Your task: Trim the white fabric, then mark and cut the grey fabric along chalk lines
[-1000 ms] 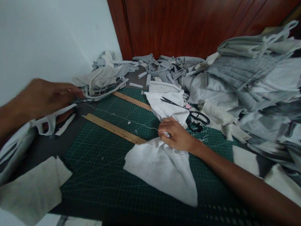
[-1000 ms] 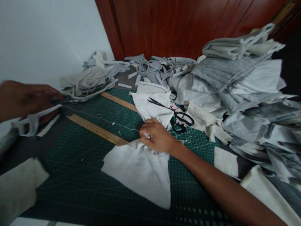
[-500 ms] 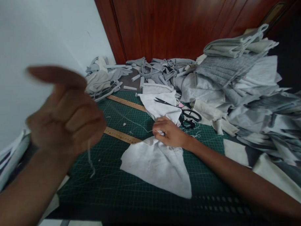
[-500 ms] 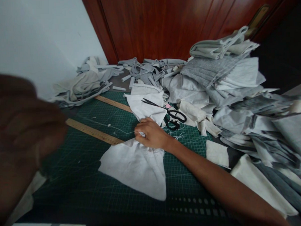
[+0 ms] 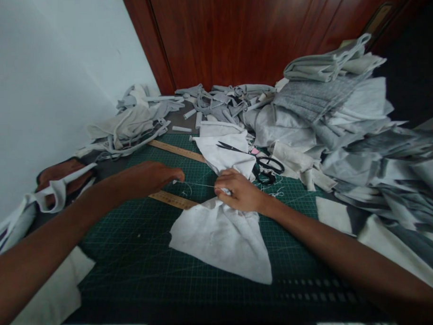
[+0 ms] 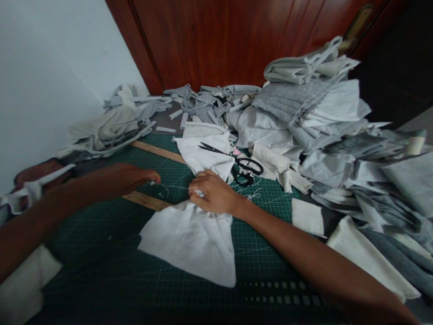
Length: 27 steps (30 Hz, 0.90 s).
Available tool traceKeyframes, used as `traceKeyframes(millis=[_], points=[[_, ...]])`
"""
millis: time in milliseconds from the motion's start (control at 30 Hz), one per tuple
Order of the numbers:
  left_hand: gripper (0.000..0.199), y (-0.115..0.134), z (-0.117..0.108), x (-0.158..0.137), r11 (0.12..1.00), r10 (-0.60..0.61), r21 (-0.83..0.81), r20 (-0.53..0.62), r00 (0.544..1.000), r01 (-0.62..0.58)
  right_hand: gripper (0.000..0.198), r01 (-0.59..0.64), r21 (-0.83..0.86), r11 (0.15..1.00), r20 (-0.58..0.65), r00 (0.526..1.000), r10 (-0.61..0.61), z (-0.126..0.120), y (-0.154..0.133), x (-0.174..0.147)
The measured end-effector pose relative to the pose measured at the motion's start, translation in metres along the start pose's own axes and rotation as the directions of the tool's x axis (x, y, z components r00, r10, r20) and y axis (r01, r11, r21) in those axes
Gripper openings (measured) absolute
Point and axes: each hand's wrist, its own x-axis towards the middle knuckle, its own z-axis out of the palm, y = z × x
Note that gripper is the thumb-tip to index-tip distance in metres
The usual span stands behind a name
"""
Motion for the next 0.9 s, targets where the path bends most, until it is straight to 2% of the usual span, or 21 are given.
traceKeyframes(millis=[67,100,167,233,367,467,567,633,700,767,833,900], points=[[0.028,0.002,-0.003,-0.014,0.993,0.111,-0.064,0.133,0.985,-0.103,0.028,-0.003,0.003,1.000,-0.003,1.000,0.003,0.000,0.000,0.000],[0.035,0.004,-0.003,-0.020,0.985,0.160,-0.095,0.165,0.973,-0.146,0.028,-0.004,0.003,1.000,-0.004,1.000,0.004,0.000,-0.001,0.000],[0.044,0.007,0.002,-0.029,0.967,0.224,-0.150,0.125,0.966,-0.205,0.028,-0.006,0.001,1.000,0.000,1.000,0.006,0.000,-0.001,-0.001],[0.048,0.009,0.010,-0.034,0.948,0.238,-0.215,-0.015,0.971,-0.236,0.029,-0.010,-0.004,1.000,0.011,1.000,0.010,-0.001,-0.003,-0.001],[0.060,0.007,0.029,-0.035,0.934,0.106,-0.302,-0.270,0.957,-0.189,0.030,-0.023,-0.024,0.999,0.035,0.999,0.024,-0.004,-0.006,0.000],[0.063,0.009,0.039,-0.030,0.918,-0.018,-0.372,-0.382,0.924,-0.136,0.030,-0.043,-0.048,0.998,0.046,0.998,0.045,-0.005,-0.011,0.001],[0.064,0.022,0.048,-0.020,0.869,-0.114,-0.477,-0.449,0.886,-0.130,0.029,-0.059,-0.067,0.996,0.060,0.996,0.063,-0.005,-0.014,0.003],[0.066,0.036,0.054,-0.010,0.774,-0.180,-0.610,-0.472,0.863,-0.172,0.028,-0.064,-0.069,0.996,0.066,0.995,0.068,-0.005,-0.016,0.003],[0.065,0.052,0.058,0.003,0.541,-0.298,-0.801,-0.466,0.833,-0.255,0.028,-0.060,-0.072,0.996,0.067,0.996,0.065,-0.005,-0.016,0.003],[0.063,0.066,0.060,0.017,0.316,-0.399,-0.898,-0.419,0.816,-0.306,0.029,-0.051,-0.074,0.996,0.062,0.997,0.056,-0.004,-0.015,0.003],[0.059,0.074,0.058,0.029,0.206,-0.448,-0.924,-0.383,0.808,-0.323,0.030,-0.043,-0.075,0.996,0.059,0.997,0.047,-0.004,-0.014,0.003],[0.055,0.078,0.055,0.038,0.127,-0.453,-0.940,-0.338,0.825,-0.315,0.030,-0.038,-0.077,0.996,0.059,0.997,0.042,-0.003,-0.012,0.002]])
